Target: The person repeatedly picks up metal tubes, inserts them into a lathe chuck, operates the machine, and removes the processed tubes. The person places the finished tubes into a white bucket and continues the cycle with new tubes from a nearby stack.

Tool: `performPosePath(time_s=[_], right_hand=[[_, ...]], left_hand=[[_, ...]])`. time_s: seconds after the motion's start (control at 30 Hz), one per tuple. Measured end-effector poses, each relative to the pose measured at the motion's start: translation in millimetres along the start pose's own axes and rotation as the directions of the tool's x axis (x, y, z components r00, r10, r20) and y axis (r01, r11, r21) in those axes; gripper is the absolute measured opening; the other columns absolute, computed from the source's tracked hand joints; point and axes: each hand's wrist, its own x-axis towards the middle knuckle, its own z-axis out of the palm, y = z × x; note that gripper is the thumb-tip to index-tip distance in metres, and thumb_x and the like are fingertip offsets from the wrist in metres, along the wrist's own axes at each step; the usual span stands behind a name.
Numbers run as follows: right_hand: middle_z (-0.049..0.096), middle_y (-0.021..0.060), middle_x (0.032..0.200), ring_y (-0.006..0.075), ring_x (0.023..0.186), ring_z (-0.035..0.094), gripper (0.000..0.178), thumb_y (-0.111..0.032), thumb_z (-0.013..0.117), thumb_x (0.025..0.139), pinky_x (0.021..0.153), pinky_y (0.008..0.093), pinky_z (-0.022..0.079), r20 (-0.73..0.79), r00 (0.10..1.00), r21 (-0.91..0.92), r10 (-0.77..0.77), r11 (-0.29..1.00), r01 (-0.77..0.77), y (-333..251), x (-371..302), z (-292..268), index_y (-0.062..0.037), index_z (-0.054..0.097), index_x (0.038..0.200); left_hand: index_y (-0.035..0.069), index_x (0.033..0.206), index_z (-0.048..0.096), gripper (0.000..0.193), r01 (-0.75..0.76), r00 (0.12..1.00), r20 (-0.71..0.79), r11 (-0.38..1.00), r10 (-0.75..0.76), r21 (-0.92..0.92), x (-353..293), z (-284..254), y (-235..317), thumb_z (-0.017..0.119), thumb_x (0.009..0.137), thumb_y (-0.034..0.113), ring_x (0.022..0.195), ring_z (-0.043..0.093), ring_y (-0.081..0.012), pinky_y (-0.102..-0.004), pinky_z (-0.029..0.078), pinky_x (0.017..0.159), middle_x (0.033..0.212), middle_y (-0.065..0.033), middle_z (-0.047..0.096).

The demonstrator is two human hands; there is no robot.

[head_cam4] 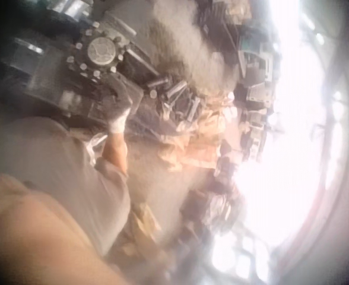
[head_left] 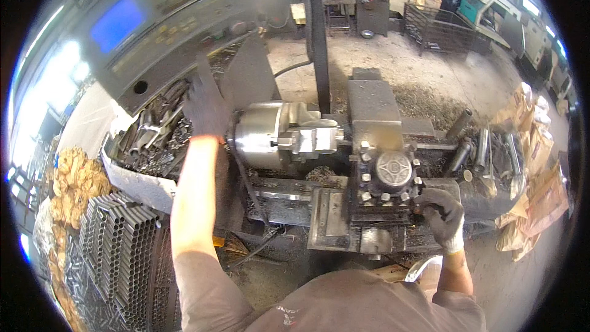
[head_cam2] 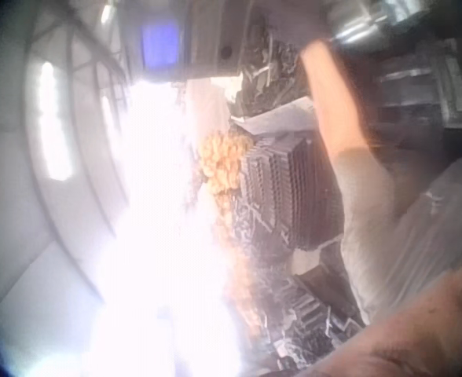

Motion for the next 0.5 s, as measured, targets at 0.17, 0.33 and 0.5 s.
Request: performPosePath(time_s=[0.17,0.33,0.5], right_hand=[[0.08,0.017,0.109,0.0216,0.097,0.078,0.039,0.005,0.077,0.084,0.087,0.0328,0.062,0.156,0.987,-0.116,0.023,0.993,-0.004,11.9,-11.9,-17.6,0.0024,0.075,0.122],[0.08,0.0149,0.107,0.021,0.092,0.078,0.033,0.01,0.071,0.082,0.084,0.0344,0.063,0.315,0.948,-0.003,-0.037,0.999,0.04,-3.3,-16.8,-3.9,0.0026,0.076,0.114],[0.08,0.0143,0.105,0.0234,0.095,0.078,0.027,0.0,0.075,0.089,0.085,0.0367,0.063,0.67,0.727,0.172,-0.151,0.984,0.046,-20.7,-20.0,76.5,-0.0006,0.076,0.115]], left_hand=[[0.024,0.172,0.017,0.09,0.089,0.941,0.31,0.982,-0.138,0.167,78.3,20.5,19.8,0.061,0.1,0.055,0.12,0.069,-0.0488,-0.0625,0.052,0.099,0.142,-0.0296,0.065],[0.019,0.167,0.033,0.08,-0.07,0.998,-0.01,0.991,0.069,-0.115,-22.3,10.8,16.6,0.058,0.102,0.059,0.121,0.068,-0.0492,-0.0621,0.05,0.103,0.141,-0.0286,0.066],[0.009,0.133,0.067,0.045,-0.018,0.904,0.372,0.887,0.212,-0.462,-333.7,30.9,-31.4,0.067,0.102,0.041,0.108,0.071,-0.0453,-0.0531,0.056,0.093,0.119,-0.024,0.072]])
